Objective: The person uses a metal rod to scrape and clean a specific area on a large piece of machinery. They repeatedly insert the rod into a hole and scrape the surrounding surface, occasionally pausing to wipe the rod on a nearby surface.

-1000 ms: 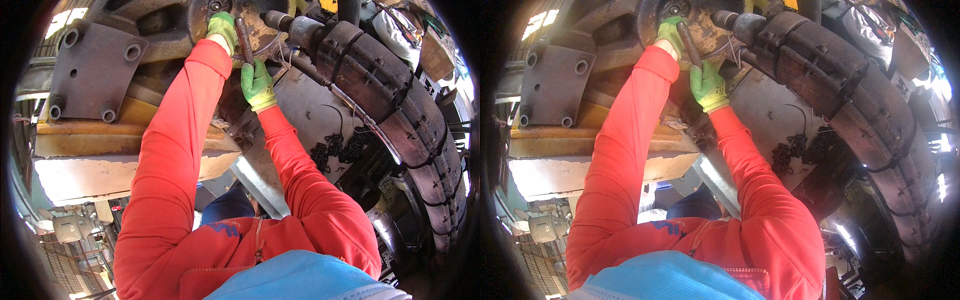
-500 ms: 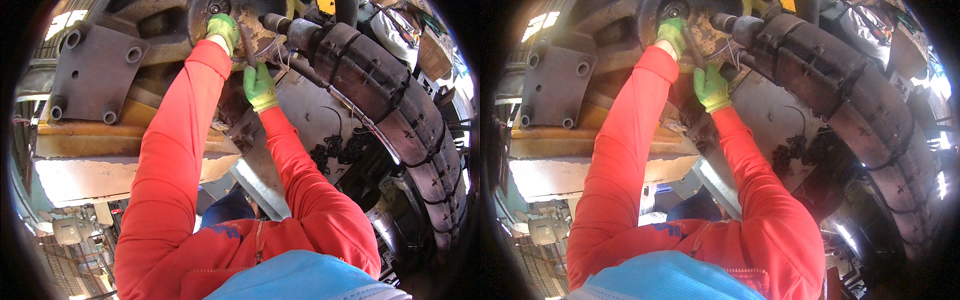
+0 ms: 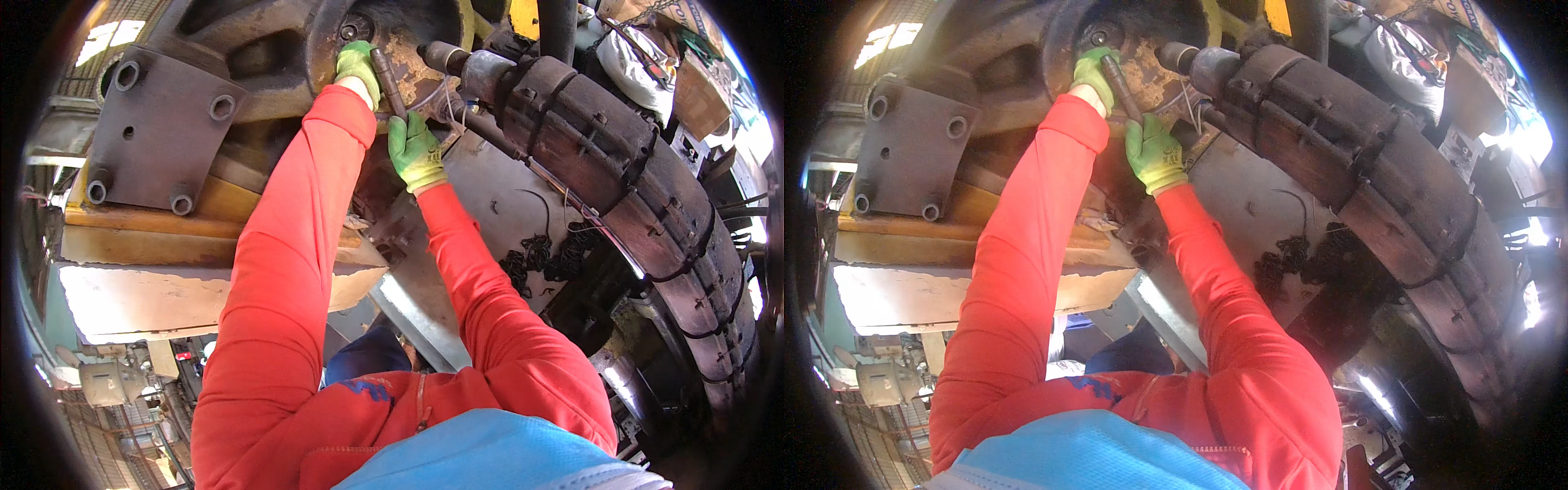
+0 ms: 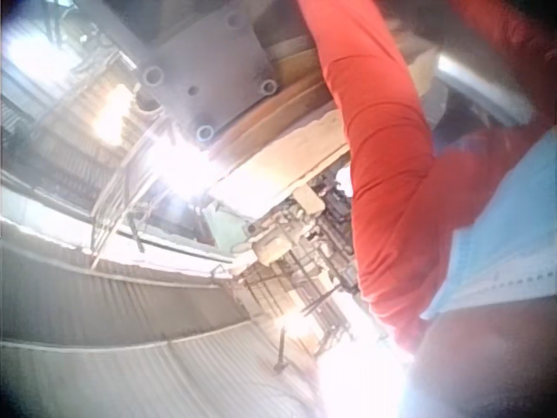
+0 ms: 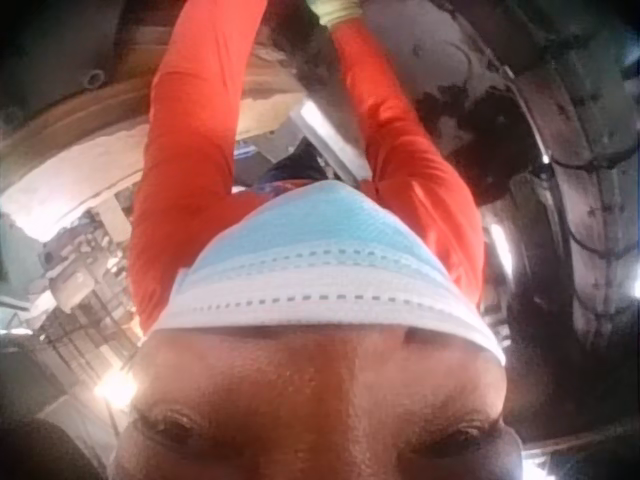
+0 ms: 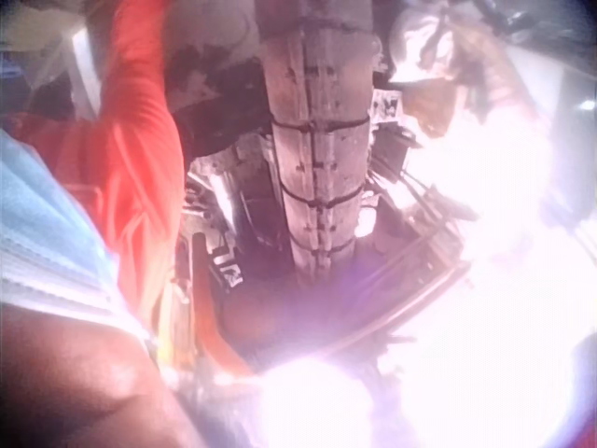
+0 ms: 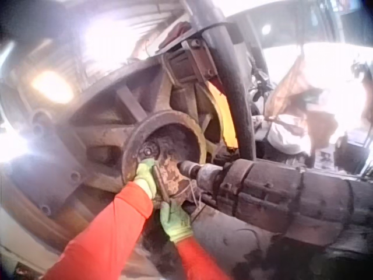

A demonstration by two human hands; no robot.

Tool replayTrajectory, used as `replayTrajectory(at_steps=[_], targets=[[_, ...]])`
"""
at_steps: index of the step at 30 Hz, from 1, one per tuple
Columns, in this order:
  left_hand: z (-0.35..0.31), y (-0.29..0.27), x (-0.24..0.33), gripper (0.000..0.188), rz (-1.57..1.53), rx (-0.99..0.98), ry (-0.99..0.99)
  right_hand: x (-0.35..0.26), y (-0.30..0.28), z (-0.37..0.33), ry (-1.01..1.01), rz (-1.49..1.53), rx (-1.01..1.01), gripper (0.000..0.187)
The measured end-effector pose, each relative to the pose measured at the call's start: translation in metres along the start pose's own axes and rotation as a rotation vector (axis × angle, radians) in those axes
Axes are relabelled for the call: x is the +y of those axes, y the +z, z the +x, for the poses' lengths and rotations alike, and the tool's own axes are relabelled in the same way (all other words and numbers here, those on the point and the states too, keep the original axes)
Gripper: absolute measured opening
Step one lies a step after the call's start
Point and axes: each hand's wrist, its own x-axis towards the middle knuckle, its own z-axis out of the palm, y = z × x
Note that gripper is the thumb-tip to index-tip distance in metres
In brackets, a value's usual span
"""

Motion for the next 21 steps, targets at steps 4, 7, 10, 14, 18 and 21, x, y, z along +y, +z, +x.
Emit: replayTrajectory(at_steps=[4,7,10,14,18,21], targets=[[0.036,-0.005,-0.052,0.016,-0.246,-0.092,-0.067,0.002,0.002,-0.001,0.063,0.049,-0.007,0.035],[0.036,0.000,-0.064,0.014,-0.327,-0.083,-0.057,0.004,0.005,-0.002,0.047,-0.012,-0.047,0.036],[0.026,-0.006,-0.044,0.013,-0.228,-0.051,0.049,0.003,0.006,-0.005,0.062,0.016,-0.043,0.036],[0.000,-0.011,0.005,0.014,-0.047,-0.065,0.088,0.003,0.004,-0.007,0.050,0.025,-0.007,0.036],[-0.029,-0.008,0.046,0.021,1.201,0.088,0.509,0.001,0.006,-0.001,0.024,0.044,0.064,0.037],[-0.026,-0.006,0.040,0.019,1.055,-0.076,0.374,0.004,0.004,0.003,0.041,-0.007,0.027,0.035]])
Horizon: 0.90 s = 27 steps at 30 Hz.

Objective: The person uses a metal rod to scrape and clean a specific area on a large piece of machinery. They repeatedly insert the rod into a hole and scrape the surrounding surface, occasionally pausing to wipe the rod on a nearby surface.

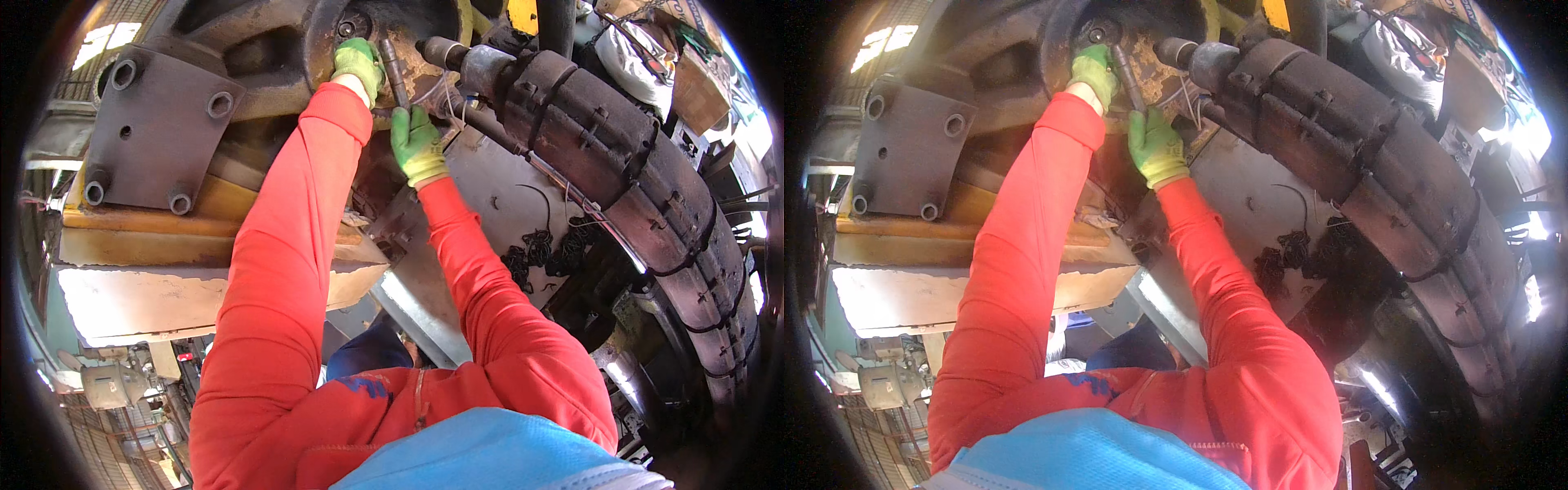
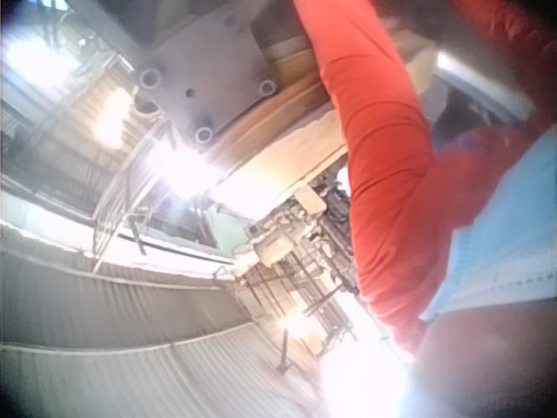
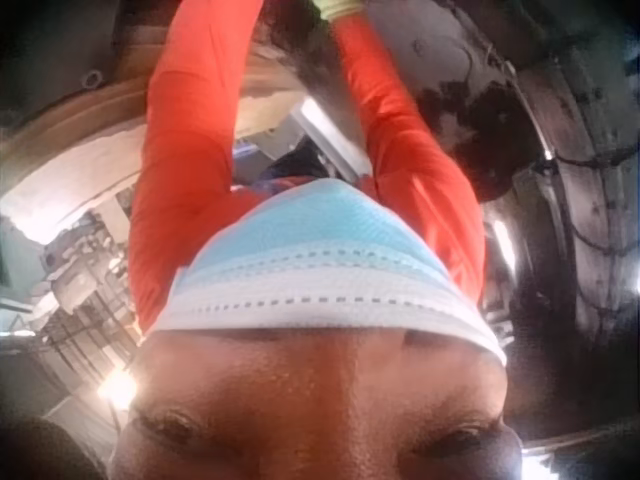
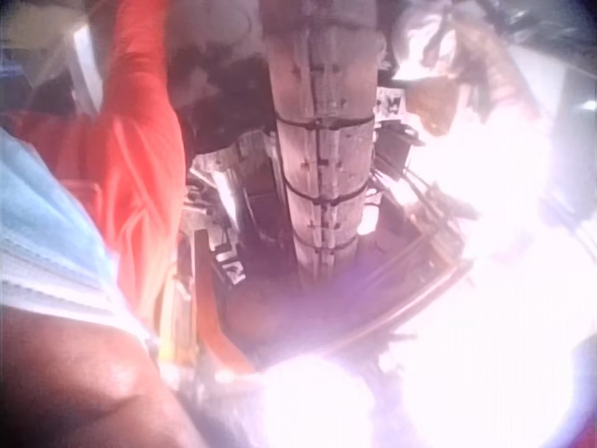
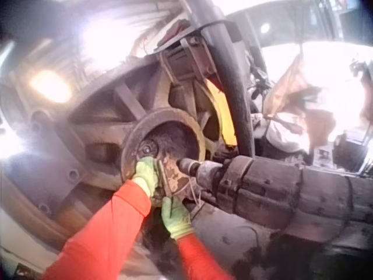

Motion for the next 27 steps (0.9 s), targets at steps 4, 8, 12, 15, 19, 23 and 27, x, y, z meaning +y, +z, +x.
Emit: replayTrajectory(at_steps=[4,8,12,15,19,23,27], targets=[[0.015,0.040,-0.018,0.017,-0.399,0.090,-0.117,0.000,-0.002,-0.001,0.017,0.140,0.070,0.029],[0.020,0.056,-0.027,0.021,-0.941,-0.099,-0.242,-0.001,-0.002,-0.002,-0.085,-0.022,0.007,0.033],[0.016,0.041,-0.022,0.018,-0.449,0.066,-0.170,-0.004,-0.005,0.001,-0.051,0.026,-0.010,0.038],[0.010,0.032,-0.017,0.023,-0.152,0.022,-0.069,-0.004,-0.008,0.006,0.052,-0.066,-0.060,0.040],[0.007,0.016,-0.008,0.022,-0.301,0.069,-0.086,-0.006,-0.006,0.008,0.070,-0.001,-0.075,0.040],[-0.011,-0.004,0.001,0.020,0.064,0.035,0.027,-0.003,-0.005,0.007,0.051,-0.094,-0.060,0.038],[-0.011,0.017,-0.010,0.020,0.009,0.060,0.029,-0.002,-0.005,-0.001,-0.024,-0.009,-0.020,0.032]])
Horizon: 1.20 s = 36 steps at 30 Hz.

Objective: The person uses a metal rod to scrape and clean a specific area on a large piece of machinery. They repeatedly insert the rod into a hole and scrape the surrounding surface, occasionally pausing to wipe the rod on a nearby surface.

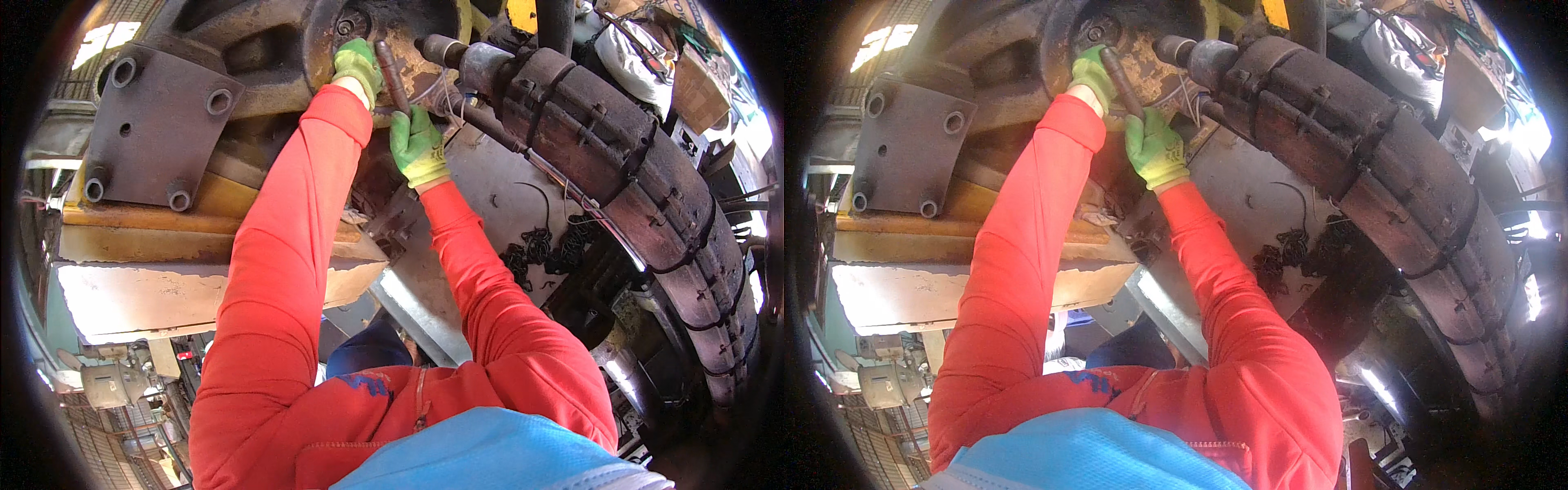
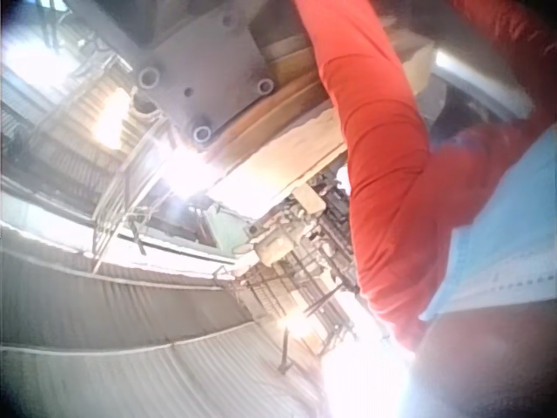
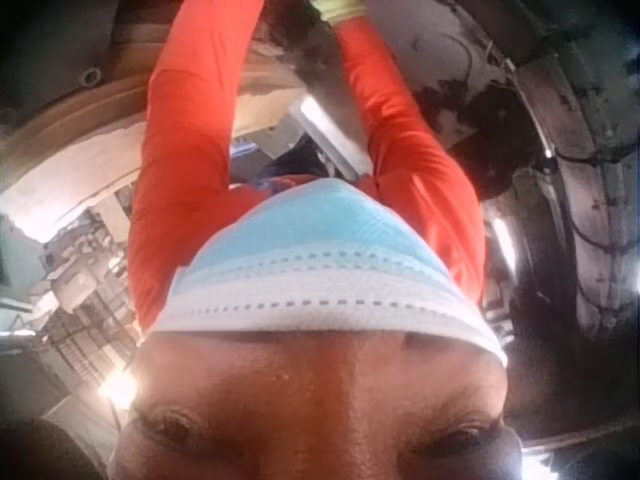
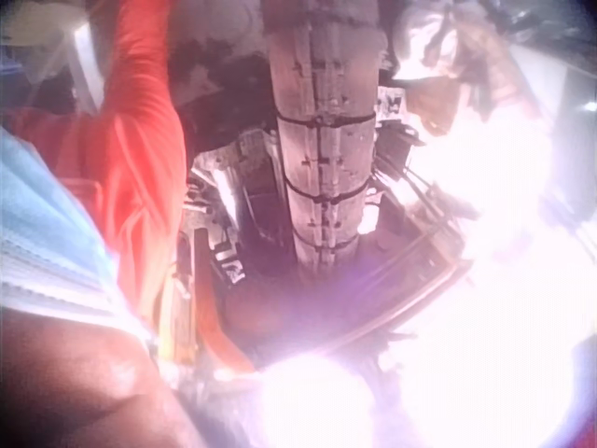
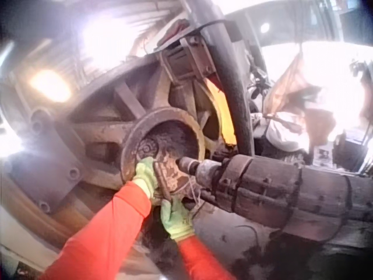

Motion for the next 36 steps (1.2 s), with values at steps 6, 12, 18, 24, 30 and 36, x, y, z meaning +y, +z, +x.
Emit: replayTrajectory(at_steps=[6,12,18,24,30,36], targets=[[0.023,0.072,-0.042,0.021,-1.134,0.086,-0.231,-0.004,0.004,-0.005,-0.070,0.035,0.026,0.025],[0.012,0.071,-0.035,0.019,-1.045,0.175,-0.170,-0.009,0.005,-0.006,-0.076,0.063,0.030,0.024],[0.035,0.073,-0.049,0.019,-1.111,-0.059,-0.339,-0.011,0.006,-0.005,-0.033,0.108,0.001,0.025],[0.025,0.028,-0.011,0.015,-0.029,-0.102,-0.090,-0.012,0.002,0.002,0.054,0.035,0.019,0.029],[0.026,0.010,0.001,0.023,-0.341,-0.049,-0.169,-0.016,-0.004,0.007,0.007,-0.020,-0.036,0.029],[0.031,0.042,-0.023,0.024,-0.866,-0.101,-0.267,-0.014,-0.004,0.007,0.023,-0.082,-0.061,0.032]])
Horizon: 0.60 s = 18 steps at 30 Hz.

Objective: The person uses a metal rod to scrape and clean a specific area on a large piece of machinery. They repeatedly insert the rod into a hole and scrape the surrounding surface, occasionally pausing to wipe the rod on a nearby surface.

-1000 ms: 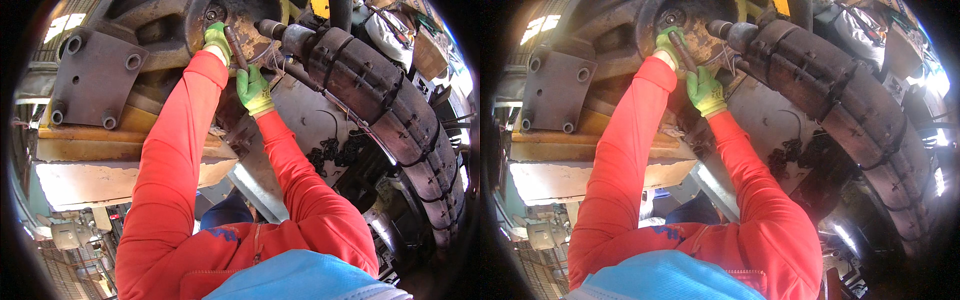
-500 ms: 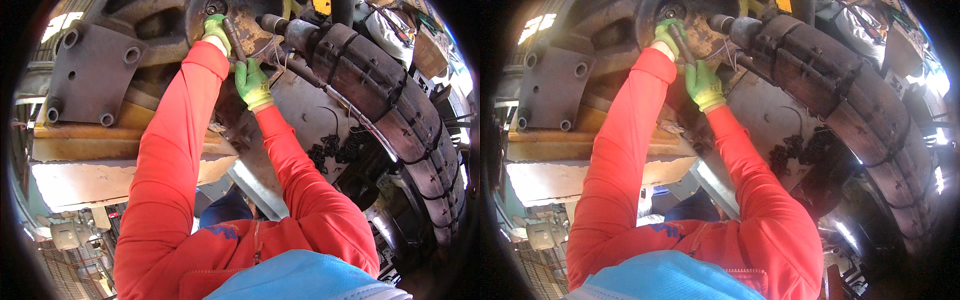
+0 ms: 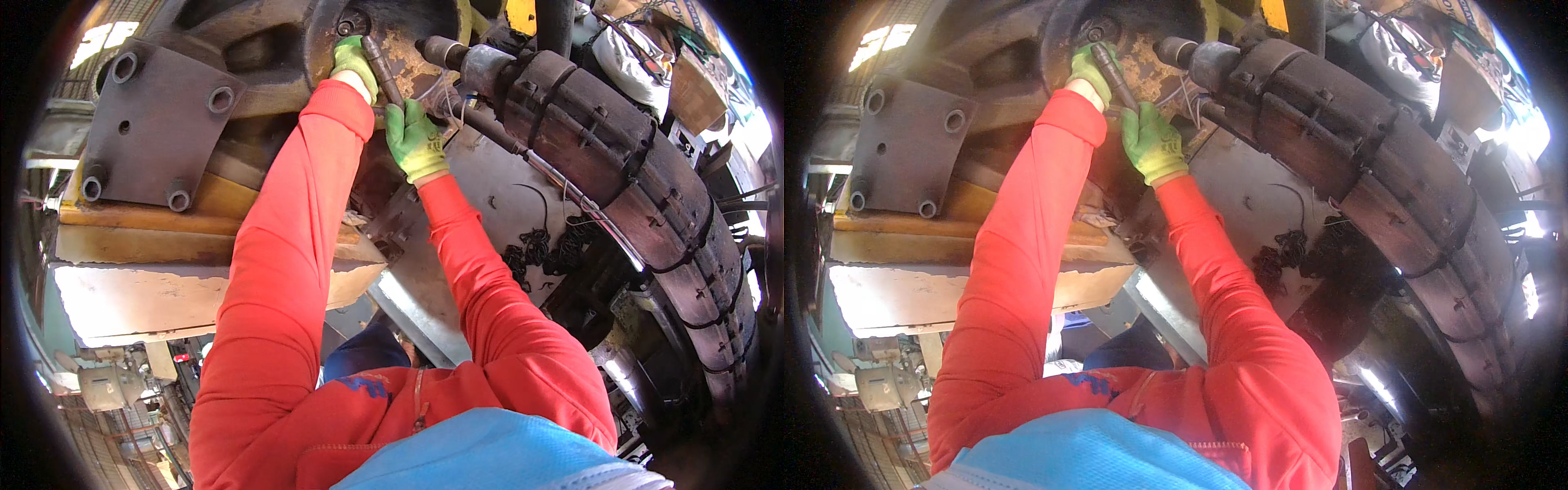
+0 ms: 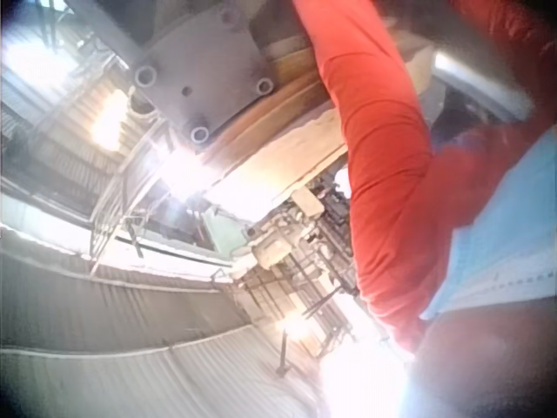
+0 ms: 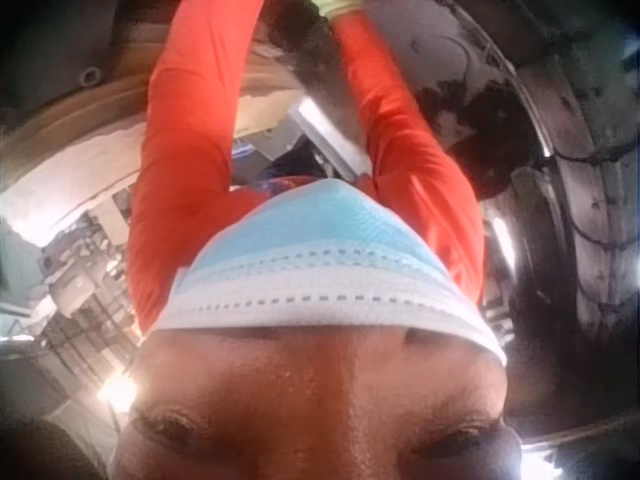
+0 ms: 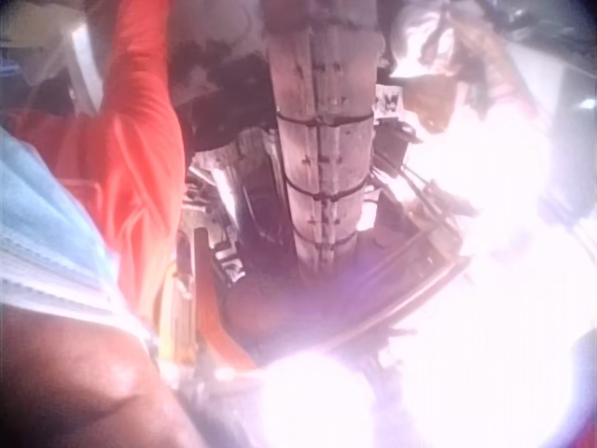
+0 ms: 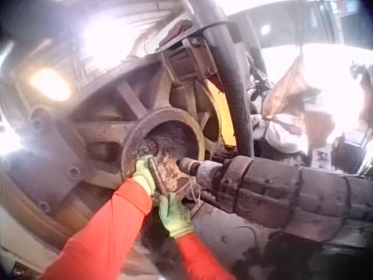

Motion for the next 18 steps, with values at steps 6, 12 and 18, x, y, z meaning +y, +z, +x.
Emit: replayTrajectory(at_steps=[6,12,18], targets=[[-0.020,-0.017,0.046,0.017,0.706,-0.040,0.218,0.006,0.002,0.000,0.005,0.124,0.029,0.032],[-0.040,-0.014,0.061,0.017,0.883,0.086,0.132,0.008,0.003,-0.002,-0.014,0.131,0.061,0.029],[-0.003,0.007,-0.024,0.022,-0.098,0.172,0.073,0.006,0.007,-0.009,-0.062,0.166,0.080,0.028]])
